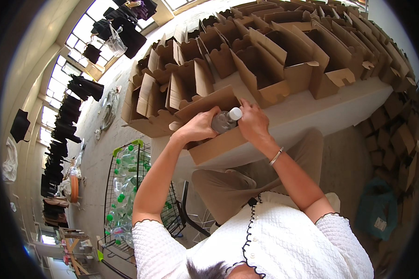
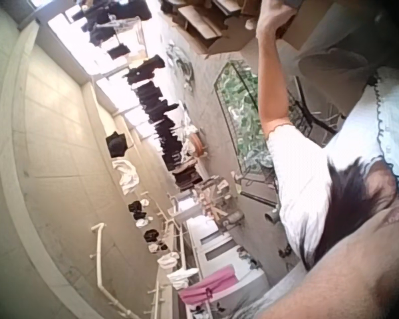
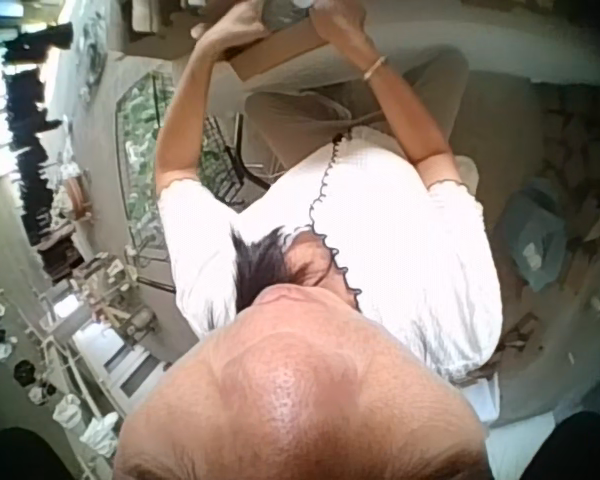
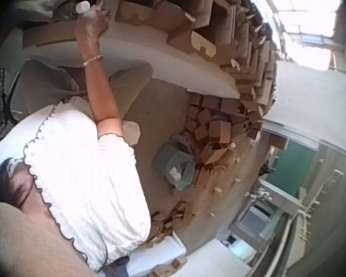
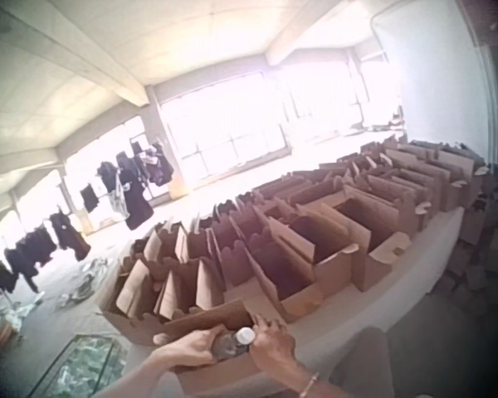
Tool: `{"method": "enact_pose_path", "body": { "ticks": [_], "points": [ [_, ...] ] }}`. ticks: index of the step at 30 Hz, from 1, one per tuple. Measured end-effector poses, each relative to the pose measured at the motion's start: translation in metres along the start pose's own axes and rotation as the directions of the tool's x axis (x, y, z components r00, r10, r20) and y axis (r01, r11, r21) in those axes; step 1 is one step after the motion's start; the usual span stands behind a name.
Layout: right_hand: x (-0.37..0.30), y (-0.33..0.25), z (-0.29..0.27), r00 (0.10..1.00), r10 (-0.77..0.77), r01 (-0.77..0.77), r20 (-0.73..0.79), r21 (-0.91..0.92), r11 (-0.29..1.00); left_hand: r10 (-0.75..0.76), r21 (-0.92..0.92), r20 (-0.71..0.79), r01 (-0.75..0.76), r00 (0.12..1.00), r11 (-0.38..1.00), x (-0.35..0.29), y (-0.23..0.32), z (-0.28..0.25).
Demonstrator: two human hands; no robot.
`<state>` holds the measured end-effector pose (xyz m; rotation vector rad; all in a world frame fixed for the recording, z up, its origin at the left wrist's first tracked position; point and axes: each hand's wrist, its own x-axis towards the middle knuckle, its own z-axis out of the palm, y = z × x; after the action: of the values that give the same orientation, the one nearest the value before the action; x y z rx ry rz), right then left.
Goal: The person takes plastic bottles from a cart and places them into individual cardboard boxes on a table.
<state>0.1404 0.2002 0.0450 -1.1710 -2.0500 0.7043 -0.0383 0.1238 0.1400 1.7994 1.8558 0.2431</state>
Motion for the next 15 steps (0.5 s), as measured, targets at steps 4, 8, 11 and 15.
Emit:
{"method": "enact_pose_path", "body": {
  "ticks": [4,8,11,15],
  "points": [
    [0.001,0.003,0.001,1.0,-0.013,0.013,0.007,0.017,1.0,-0.006,0.157,0.07,-0.005,0.998,0.988,0.012,0.001,-0.005],
    [0.003,0.003,0.002,0.998,-0.009,0.009,0.057,0.001,1.0,-0.091,0.222,0.199,0.046,0.976,0.974,0.025,0.008,-0.019],
    [0.003,0.002,-0.003,0.995,-0.006,0.003,0.099,0.026,1.0,-0.107,0.273,0.241,0.038,0.965,0.961,0.033,0.01,-0.023],
    [0.009,0.008,-0.014,0.971,-0.015,-0.004,0.237,0.076,0.997,-0.161,0.312,0.318,0.057,0.934,0.948,0.04,0.013,-0.024]
  ]
}}
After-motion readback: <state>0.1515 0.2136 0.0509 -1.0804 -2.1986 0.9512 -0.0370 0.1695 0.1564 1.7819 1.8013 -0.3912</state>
